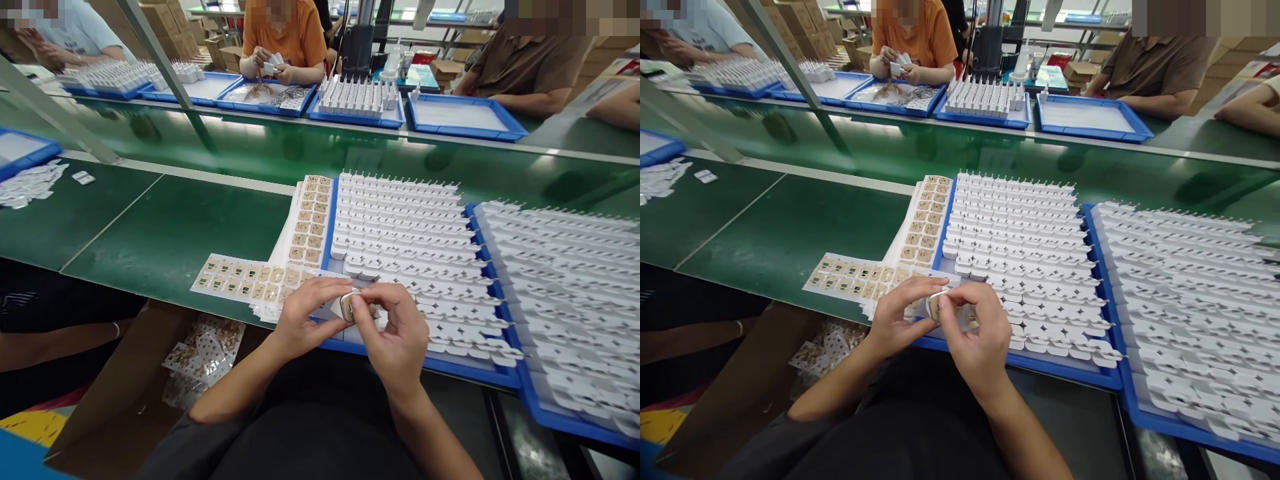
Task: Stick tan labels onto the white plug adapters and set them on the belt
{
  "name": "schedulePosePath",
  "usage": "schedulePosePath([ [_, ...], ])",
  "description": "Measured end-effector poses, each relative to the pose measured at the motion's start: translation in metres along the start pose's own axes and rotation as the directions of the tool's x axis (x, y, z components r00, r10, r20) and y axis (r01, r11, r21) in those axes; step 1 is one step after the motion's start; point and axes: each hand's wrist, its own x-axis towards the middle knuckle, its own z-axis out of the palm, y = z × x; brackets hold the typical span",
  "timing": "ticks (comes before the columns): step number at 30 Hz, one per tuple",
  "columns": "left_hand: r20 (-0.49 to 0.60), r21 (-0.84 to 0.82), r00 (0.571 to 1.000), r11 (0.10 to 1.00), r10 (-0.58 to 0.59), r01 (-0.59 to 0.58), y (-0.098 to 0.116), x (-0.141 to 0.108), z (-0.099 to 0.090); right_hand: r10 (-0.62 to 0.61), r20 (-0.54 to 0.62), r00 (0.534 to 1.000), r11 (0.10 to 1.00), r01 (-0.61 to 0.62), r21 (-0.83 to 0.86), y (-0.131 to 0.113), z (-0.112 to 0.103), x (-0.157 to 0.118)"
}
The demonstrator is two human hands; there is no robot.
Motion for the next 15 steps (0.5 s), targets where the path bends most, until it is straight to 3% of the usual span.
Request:
schedulePosePath([
  [3,-0.031,-0.051,0.998,0.997,-0.053,0.052,-0.006,-0.008,0.004,-0.053,-0.006,0.999,0.996,0.052,-0.079,0.004,0.0,0.001],
  [6,-0.083,-0.147,0.987,0.981,-0.137,0.123,-0.014,-0.016,0.011,0.069,0.161,0.985,0.997,-0.075,0.031,0.006,-0.002,0.002],
  [8,-0.128,-0.184,0.983,0.977,-0.132,0.107,-0.019,-0.017,0.015,0.119,0.262,0.958,0.981,-0.154,0.12,0.007,-0.001,0.002],
  [15,-0.236,-0.098,0.97,0.993,0.049,-0.073,-0.015,-0.009,0.022,0.201,0.179,0.963,0.86,-0.261,0.439,0.017,0.01,-0.004],
])
